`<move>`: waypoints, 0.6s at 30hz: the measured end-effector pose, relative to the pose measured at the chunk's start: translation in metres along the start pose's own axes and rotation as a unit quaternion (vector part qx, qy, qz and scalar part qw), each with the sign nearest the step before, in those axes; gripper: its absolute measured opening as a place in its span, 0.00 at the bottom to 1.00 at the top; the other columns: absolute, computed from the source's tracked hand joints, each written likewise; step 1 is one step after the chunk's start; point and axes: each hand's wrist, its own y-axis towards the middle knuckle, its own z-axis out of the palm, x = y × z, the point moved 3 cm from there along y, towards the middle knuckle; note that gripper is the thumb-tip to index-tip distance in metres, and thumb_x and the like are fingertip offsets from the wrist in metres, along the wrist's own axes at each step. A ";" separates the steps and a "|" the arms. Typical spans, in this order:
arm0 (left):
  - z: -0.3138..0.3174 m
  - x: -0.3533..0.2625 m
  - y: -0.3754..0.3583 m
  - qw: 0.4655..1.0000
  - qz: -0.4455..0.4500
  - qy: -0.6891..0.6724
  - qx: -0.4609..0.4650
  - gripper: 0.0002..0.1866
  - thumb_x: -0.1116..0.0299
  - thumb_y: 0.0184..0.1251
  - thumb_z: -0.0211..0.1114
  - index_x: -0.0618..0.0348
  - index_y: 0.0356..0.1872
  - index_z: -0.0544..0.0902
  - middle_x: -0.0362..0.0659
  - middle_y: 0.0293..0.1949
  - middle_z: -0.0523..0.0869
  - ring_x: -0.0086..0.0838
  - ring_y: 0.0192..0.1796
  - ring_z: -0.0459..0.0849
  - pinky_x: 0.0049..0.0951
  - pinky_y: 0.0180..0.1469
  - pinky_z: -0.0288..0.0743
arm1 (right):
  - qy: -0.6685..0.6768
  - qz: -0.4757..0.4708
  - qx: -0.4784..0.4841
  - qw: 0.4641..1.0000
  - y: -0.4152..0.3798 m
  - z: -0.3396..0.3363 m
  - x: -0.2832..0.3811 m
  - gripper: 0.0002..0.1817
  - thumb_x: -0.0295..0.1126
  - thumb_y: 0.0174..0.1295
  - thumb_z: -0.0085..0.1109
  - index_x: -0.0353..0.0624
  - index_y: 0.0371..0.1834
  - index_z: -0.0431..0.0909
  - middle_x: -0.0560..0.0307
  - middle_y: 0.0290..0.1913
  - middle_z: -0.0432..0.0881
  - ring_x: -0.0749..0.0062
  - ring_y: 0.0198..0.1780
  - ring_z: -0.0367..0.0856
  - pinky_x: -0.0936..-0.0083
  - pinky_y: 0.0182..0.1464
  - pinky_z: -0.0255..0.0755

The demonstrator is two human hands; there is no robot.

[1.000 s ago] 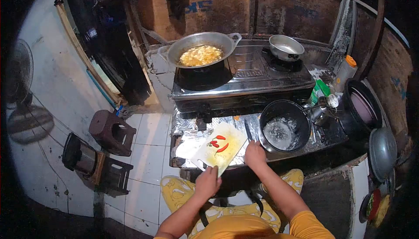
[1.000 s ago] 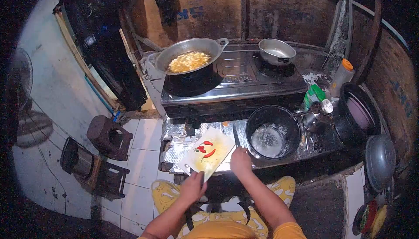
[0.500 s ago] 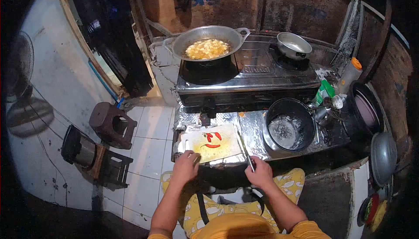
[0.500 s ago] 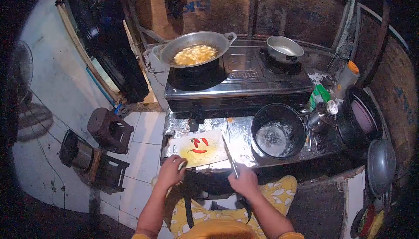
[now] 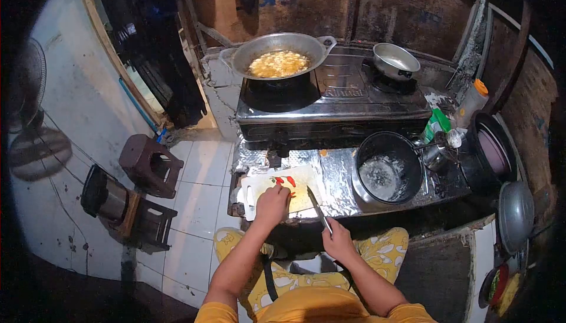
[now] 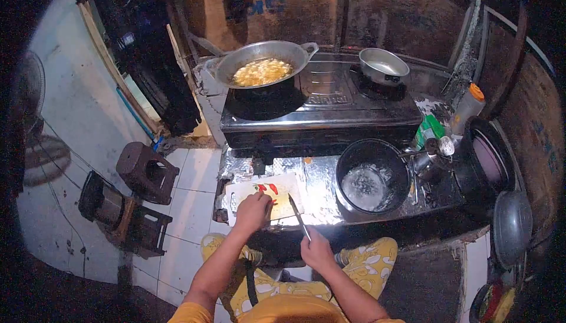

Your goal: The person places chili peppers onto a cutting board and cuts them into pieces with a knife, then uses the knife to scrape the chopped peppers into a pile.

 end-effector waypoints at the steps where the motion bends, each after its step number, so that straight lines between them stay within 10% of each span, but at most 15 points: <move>1: -0.007 -0.007 -0.001 1.000 -0.017 -0.013 0.011 0.06 0.65 0.63 0.67 0.56 0.36 0.84 0.46 0.38 0.84 0.45 0.41 0.83 0.45 0.41 0.79 | -0.004 -0.014 -0.004 1.000 0.004 0.001 -0.001 0.18 0.31 0.67 0.50 0.35 0.57 0.74 0.32 0.44 0.83 0.36 0.47 0.83 0.51 0.50 0.76; 7: -0.004 -0.008 -0.013 0.999 -0.008 -0.047 -0.018 0.08 0.64 0.62 0.68 0.54 0.38 0.87 0.44 0.37 0.85 0.44 0.42 0.81 0.43 0.45 0.77 | 0.235 0.224 0.107 0.940 0.022 0.002 -0.004 0.23 0.33 0.68 0.54 0.31 0.63 0.73 0.43 0.39 0.86 0.51 0.34 0.86 0.62 0.43 0.78; 11: -0.001 -0.009 -0.016 0.999 -0.006 -0.027 -0.018 0.08 0.64 0.62 0.69 0.53 0.40 0.88 0.43 0.38 0.86 0.42 0.43 0.80 0.41 0.47 0.75 | 0.262 0.213 0.095 0.937 0.018 0.001 -0.006 0.26 0.34 0.66 0.58 0.34 0.65 0.72 0.45 0.36 0.86 0.51 0.32 0.85 0.62 0.41 0.78; 13: 0.000 -0.008 -0.017 0.999 -0.008 -0.029 -0.015 0.08 0.64 0.62 0.69 0.53 0.40 0.88 0.43 0.38 0.86 0.42 0.43 0.80 0.41 0.48 0.75 | 0.031 0.034 0.027 0.999 0.011 -0.002 -0.011 0.27 0.33 0.63 0.60 0.38 0.65 0.71 0.42 0.39 0.84 0.46 0.37 0.84 0.60 0.44 0.78; 18: -0.006 -0.002 -0.018 0.998 -0.014 -0.049 -0.032 0.08 0.65 0.62 0.69 0.53 0.39 0.88 0.44 0.38 0.86 0.43 0.43 0.80 0.41 0.48 0.74 | -0.043 -0.072 -0.031 0.996 -0.018 -0.017 0.000 0.23 0.31 0.62 0.59 0.44 0.61 0.73 0.39 0.49 0.78 0.38 0.49 0.80 0.54 0.52 0.76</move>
